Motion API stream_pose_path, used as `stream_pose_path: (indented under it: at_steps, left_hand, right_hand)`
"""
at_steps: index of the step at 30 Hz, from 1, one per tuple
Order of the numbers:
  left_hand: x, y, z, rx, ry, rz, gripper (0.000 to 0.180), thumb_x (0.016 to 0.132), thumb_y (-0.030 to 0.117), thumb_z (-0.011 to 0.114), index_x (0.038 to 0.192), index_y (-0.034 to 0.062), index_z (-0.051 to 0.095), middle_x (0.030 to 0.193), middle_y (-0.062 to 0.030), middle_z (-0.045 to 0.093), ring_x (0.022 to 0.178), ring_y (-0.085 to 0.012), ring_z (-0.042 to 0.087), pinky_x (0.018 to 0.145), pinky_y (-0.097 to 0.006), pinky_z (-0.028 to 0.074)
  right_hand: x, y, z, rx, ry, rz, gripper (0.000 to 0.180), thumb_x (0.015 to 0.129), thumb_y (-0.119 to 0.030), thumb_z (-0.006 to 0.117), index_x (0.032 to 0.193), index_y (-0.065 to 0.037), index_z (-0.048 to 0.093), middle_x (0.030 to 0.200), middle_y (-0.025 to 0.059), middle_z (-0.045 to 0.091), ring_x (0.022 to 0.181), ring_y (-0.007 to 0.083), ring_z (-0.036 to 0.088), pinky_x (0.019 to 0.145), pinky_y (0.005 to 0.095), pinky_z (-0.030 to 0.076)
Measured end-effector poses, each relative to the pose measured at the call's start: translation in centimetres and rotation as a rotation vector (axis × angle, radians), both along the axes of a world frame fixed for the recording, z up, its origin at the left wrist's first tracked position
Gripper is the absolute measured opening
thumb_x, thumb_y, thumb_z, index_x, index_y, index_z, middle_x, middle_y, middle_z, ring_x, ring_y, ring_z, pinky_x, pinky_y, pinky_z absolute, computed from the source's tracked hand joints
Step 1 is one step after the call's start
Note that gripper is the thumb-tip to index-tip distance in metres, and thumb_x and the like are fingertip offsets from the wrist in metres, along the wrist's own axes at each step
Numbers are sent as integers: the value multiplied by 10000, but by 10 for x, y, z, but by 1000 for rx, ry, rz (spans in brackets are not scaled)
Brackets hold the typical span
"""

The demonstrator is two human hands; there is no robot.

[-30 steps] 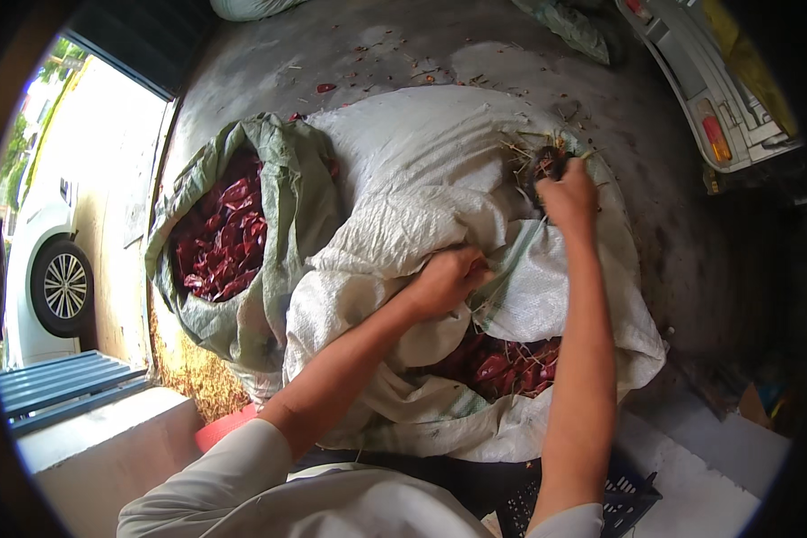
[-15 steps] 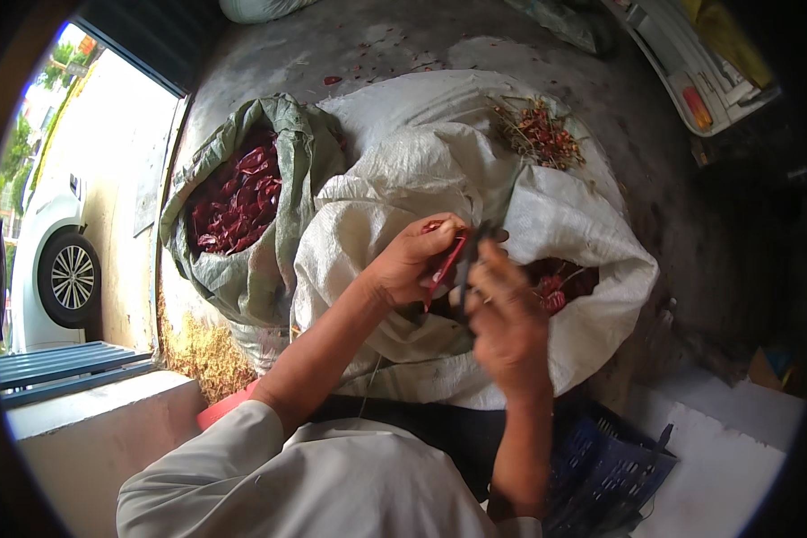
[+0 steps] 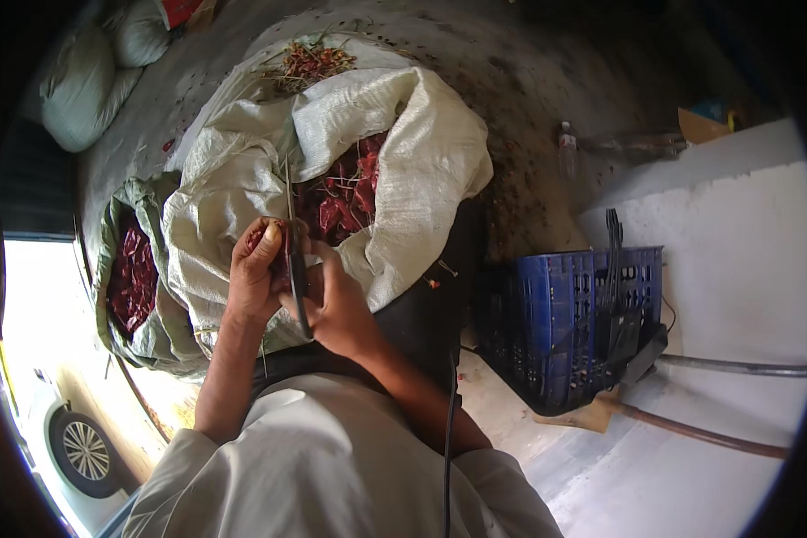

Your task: The person sits on the floor and processes dried red peppers from a large white sack. They repeatedly pick peppers, remove stems by hand, and occasionally use scissors to cut stems before placing the peppers back into the sack.

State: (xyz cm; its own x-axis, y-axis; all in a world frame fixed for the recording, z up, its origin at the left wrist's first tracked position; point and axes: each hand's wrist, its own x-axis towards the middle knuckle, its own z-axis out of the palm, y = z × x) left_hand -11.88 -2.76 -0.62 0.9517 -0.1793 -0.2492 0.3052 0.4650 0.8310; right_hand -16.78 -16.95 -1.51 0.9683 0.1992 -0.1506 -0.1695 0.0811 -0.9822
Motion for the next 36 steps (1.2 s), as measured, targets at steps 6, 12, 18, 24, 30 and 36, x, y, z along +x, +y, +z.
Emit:
stream_pose_path:
  at_steps: [6,12,18,24,30,36]
  left_hand:
    - [0,8,-2,19,-101,41,216,983,226,624,1103,47,603,825,-90,659,570,-87,554,434,-185,342]
    - [4,18,0,154,-93,79,252,988,195,601,1176,27,594,783,-83,637,467,-48,440,383,-171,260]
    - [2,33,-1,257,-105,58,241,979,136,599,1189,17,592,786,-84,641,485,-46,454,404,-168,283]
    - [-3,43,-13,323,-112,84,181,966,104,611,1132,33,619,766,-67,655,557,-61,513,444,-186,309]
    - [-6,45,-13,342,-63,131,159,968,94,610,1113,36,633,761,-52,646,581,-62,515,497,-192,363]
    - [-8,47,-17,386,-64,138,139,972,91,597,1090,30,635,749,-34,627,599,-57,510,540,-198,389]
  right_hand:
    - [-11,-18,-3,418,23,-76,951,741,0,816,1503,-85,254,904,57,550,893,143,601,862,318,529]
    - [-17,-35,-15,218,-123,-10,1019,635,-191,924,1444,-10,332,1214,131,531,1179,255,528,1046,388,412]
    - [-28,-25,4,-326,-197,-110,819,658,-332,904,1288,29,524,1049,172,624,832,251,638,721,356,538]
    - [-32,-21,13,-573,-352,-82,665,709,-295,859,1258,-46,577,903,142,644,657,283,638,599,387,531]
    - [-35,-24,19,-790,-472,-4,608,746,-232,789,1287,-84,555,899,121,647,724,319,664,611,417,547]
    - [-36,-26,25,-884,-453,62,602,758,-224,771,1297,-91,537,878,113,643,704,321,664,606,431,555]
